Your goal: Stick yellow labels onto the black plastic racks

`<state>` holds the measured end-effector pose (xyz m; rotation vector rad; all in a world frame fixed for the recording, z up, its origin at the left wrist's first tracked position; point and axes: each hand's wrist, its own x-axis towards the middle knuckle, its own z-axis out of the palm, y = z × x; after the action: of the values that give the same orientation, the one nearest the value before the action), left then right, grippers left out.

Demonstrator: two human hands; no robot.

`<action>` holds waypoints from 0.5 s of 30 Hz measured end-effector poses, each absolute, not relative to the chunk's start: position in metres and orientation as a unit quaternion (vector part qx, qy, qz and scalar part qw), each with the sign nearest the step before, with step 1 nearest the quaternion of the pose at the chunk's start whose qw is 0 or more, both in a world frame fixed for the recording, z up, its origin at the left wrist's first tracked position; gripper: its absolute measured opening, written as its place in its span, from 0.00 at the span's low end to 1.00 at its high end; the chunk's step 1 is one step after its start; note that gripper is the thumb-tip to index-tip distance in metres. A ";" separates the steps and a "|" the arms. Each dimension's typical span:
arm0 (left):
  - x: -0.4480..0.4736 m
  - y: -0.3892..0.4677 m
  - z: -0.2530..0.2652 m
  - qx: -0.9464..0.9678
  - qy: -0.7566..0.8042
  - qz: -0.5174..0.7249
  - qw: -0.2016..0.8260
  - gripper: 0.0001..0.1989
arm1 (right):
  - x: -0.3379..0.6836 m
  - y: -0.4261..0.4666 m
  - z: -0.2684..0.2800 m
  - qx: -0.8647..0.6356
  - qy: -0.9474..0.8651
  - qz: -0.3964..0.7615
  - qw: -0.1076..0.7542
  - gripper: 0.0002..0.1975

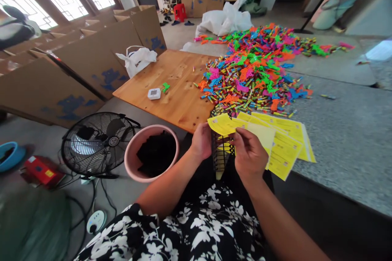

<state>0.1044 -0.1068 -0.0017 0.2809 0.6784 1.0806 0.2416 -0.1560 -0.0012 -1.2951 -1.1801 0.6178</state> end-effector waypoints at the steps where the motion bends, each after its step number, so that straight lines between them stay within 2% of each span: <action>1: 0.105 -0.108 0.000 0.135 0.295 0.502 0.802 0.27 | 0.240 -0.156 -0.002 -0.556 -0.510 0.266 0.600 0.17; 6: 0.110 -0.118 -0.005 0.104 0.207 0.439 0.868 0.37 | 0.236 -0.159 -0.002 -0.560 -0.485 0.245 0.625 0.17; 9: 0.115 -0.129 -0.016 0.084 0.171 0.394 0.899 0.43 | 0.235 -0.160 0.001 -0.550 -0.452 0.271 0.649 0.17; 15: 0.118 -0.147 -0.040 0.108 0.163 0.377 0.905 0.38 | 0.237 -0.150 -0.003 -0.537 -0.379 0.360 0.661 0.18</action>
<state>0.1177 -0.1469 -0.0396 0.2231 0.3364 0.7780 0.2368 -0.1497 -0.0027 -1.2152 -0.8579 0.8152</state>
